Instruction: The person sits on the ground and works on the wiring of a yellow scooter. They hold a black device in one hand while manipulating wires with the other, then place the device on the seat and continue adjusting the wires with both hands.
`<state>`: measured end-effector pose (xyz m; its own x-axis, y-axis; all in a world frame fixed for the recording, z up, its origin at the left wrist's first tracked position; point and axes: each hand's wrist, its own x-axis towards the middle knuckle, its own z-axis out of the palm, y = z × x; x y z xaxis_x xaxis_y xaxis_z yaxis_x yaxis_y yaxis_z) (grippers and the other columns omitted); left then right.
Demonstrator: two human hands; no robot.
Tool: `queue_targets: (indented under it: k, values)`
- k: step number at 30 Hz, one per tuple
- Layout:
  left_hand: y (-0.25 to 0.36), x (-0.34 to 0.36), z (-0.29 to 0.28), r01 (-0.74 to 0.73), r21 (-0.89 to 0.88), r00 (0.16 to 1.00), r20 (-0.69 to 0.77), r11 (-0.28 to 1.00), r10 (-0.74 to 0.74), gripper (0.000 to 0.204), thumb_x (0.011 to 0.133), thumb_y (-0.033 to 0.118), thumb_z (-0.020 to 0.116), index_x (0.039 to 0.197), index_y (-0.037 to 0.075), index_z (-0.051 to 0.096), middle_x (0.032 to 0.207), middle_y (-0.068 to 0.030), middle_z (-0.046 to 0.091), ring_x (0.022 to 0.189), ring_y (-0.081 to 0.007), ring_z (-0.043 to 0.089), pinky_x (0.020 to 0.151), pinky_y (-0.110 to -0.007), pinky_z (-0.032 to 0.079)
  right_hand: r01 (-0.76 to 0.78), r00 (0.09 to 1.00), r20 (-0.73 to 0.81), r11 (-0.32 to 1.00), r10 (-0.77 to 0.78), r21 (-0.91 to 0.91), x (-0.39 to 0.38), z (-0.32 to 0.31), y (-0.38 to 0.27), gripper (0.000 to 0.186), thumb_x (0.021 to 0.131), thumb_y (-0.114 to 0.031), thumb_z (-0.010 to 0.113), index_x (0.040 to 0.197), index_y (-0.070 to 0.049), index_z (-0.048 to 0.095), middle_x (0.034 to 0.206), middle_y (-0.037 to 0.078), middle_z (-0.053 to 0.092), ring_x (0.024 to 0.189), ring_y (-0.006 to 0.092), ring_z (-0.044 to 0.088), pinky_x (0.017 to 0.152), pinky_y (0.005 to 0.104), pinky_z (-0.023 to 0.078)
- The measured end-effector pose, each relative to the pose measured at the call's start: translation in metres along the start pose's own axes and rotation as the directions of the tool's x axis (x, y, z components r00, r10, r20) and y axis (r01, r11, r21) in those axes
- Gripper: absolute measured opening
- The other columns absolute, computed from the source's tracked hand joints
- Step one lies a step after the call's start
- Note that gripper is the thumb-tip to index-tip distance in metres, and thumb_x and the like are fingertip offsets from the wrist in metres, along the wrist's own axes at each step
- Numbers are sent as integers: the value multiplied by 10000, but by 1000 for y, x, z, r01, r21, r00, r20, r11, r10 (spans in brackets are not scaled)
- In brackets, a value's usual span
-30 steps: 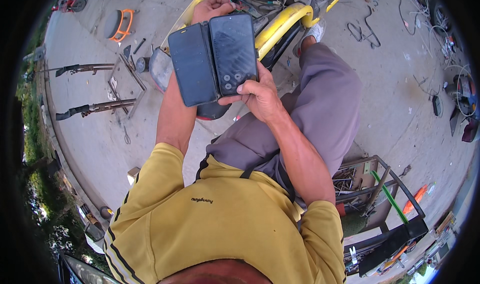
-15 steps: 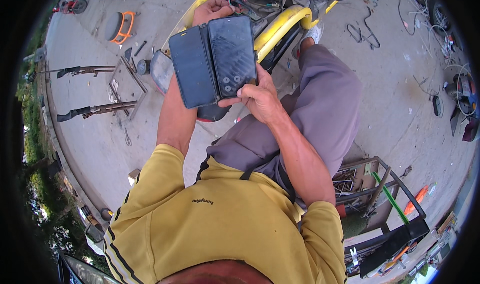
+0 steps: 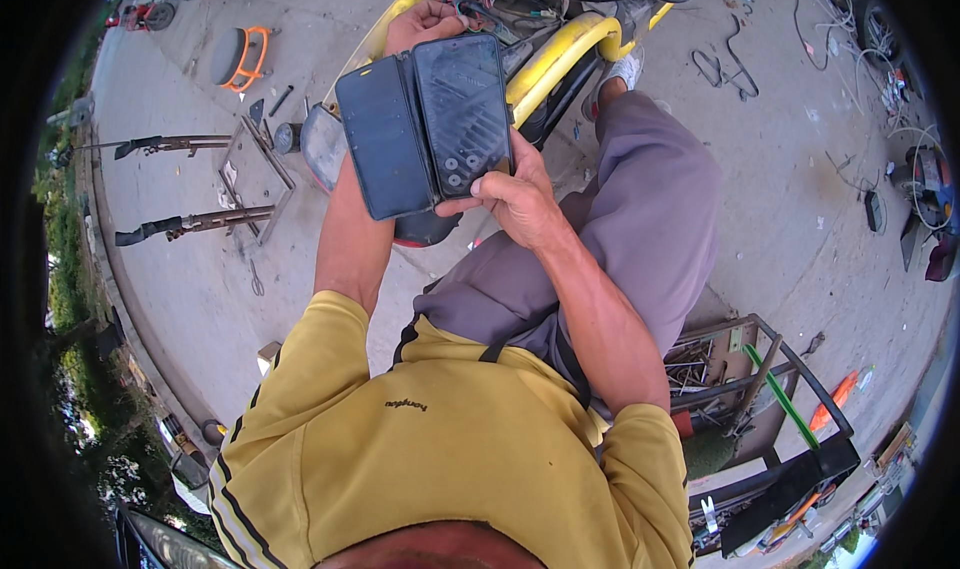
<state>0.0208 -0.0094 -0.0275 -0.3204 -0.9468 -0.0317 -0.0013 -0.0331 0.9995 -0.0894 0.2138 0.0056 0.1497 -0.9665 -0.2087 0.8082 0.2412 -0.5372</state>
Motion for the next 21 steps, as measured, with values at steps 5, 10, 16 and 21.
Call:
queue_targets:
  k: [5,10,16,21]
  values:
    - [2,-2,0,1,-59,1000,15,998,-1,251,837,69,753,1029,-55,649,907,-111,743,771,-126,703,679,-254,570,5,1000,-1,1000,-5,-6,0,1,-1,729,719,79,491,1433,59,346,1259,236,608,1053,367,691,786,579,635]
    - [-8,3,-4,-10,-78,1000,15,997,11,263,837,84,768,1030,-49,649,879,-101,736,736,-116,688,650,-256,560,2,1000,2,999,-2,33,0,3,-1,749,710,75,482,1444,55,338,1262,233,606,1051,365,691,785,579,636]
    - [-11,4,-4,-7,-67,1000,15,998,8,266,839,96,779,1027,-41,651,866,-96,733,723,-109,681,629,-255,548,-3,1000,-1,999,3,44,0,2,-3,768,703,75,475,1456,51,324,1269,230,599,1059,360,687,787,580,636]
    - [-10,4,-5,-11,-77,999,29,997,13,263,846,97,775,1033,-43,654,866,-97,734,723,-108,682,634,-255,552,-5,1000,9,999,5,40,0,2,-4,764,703,80,472,1453,51,324,1274,229,592,1068,361,682,792,581,635]
